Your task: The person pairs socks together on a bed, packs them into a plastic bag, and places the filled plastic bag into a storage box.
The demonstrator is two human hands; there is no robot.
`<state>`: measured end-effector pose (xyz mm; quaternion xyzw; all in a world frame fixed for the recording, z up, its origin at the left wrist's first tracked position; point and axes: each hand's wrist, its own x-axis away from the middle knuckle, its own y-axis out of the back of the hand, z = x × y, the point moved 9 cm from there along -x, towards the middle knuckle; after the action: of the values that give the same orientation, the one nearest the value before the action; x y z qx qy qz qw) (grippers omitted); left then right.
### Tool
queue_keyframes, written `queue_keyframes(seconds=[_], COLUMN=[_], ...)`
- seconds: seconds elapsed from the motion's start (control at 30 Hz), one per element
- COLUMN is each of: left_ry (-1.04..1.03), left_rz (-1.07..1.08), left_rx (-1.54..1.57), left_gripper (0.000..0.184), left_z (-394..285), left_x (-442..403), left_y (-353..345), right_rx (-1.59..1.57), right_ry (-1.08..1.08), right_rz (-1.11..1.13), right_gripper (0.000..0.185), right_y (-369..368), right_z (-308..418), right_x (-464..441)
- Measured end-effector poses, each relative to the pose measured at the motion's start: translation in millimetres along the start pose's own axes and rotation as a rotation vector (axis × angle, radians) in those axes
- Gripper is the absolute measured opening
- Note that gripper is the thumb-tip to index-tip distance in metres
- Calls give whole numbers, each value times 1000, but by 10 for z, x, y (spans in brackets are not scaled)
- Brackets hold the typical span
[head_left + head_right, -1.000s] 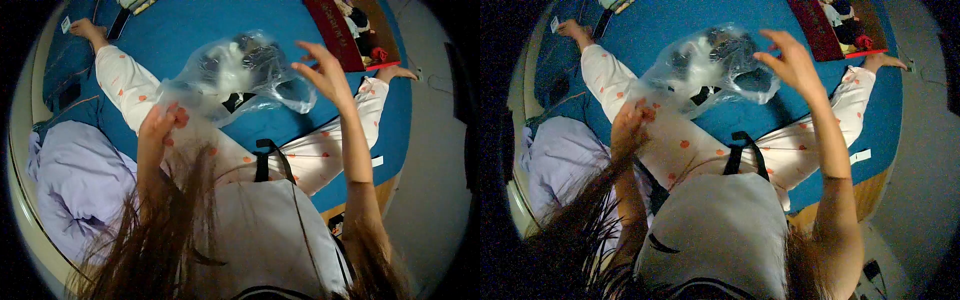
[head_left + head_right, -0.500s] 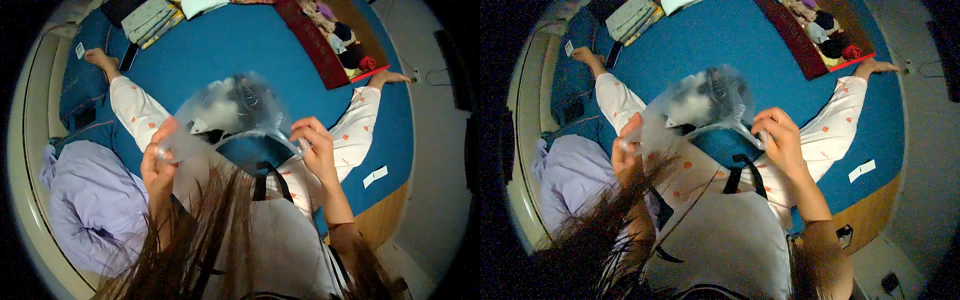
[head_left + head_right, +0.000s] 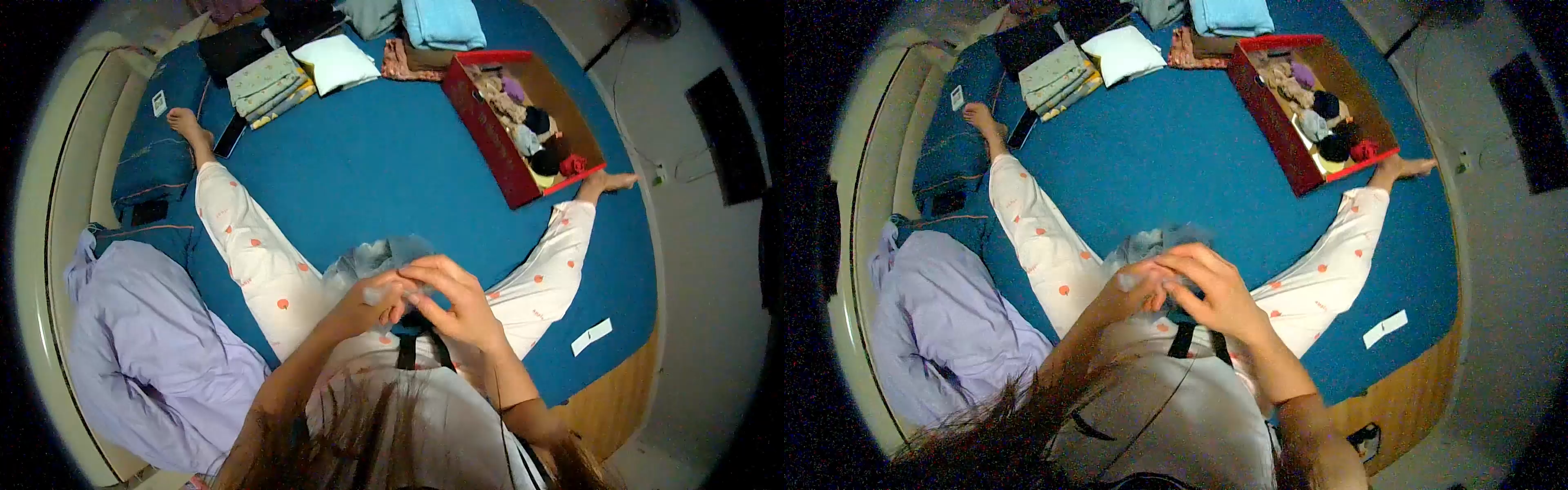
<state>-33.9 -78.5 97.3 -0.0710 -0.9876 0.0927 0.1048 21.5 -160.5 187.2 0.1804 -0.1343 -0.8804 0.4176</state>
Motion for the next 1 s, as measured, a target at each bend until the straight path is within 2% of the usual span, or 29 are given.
queue_keyframes(seconds=[0.03,0.07,0.1,0.17,0.2,0.3,0.33,0.43,0.47,0.57,0.6,0.63,0.7,0.83,0.87,0.97,1.0], left_ry=[42,-15,31,126,144,111,200,3,28,-387,-351,-303,-191,-509,-483,-524,-469], left_rz=[-22,-38,-60,-98,-95,-242,-341,-365,-364,-70,-6,23,86,-154,-142,-167,-142], left_rx=[161,188,235,324,400,323,380,368,307,-290,-483,-658,-1002,-1035,-1001,-932,-889], left_gripper=[21,26,25,24,21,17,15,14,13,9,8,6,14,8,8,12,11], left_z=[76,74,152,289,286,427,446,506,546,101,20,-67,-149,-518,-558,-731,-784], left_x=[13,25,39,79,80,99,147,118,141,150,175,196,209,249,252,237,207], left_y=[47,71,58,21,-12,158,230,466,508,250,116,1,-156,42,52,76,71], right_rx=[-86,-28,-87,-10,83,218,220,157,151,202,148,52,-141,-262,-558,-469,-645], right_ry=[-74,25,-6,-89,-57,70,114,68,58,117,151,58,-129,-401,-403,-421,-390], right_rz=[14,36,59,95,89,102,114,228,245,-61,-69,33,238,519,432,534,418], right_gripper=[22,22,18,14,12,11,10,8,7,11,19,21,24,29,34,41,39], right_y=[-9,-20,-71,-189,-233,-354,-378,-550,-563,-280,-249,-329,-519,-744,-692,-693,-645], right_z=[-176,-205,-303,-385,-336,-314,-224,-211,-289,-408,-426,-534,-716,-940,-832,-887,-797], right_x=[19,25,46,68,50,69,67,131,139,31,-31,-70,-92,68,56,126,78])
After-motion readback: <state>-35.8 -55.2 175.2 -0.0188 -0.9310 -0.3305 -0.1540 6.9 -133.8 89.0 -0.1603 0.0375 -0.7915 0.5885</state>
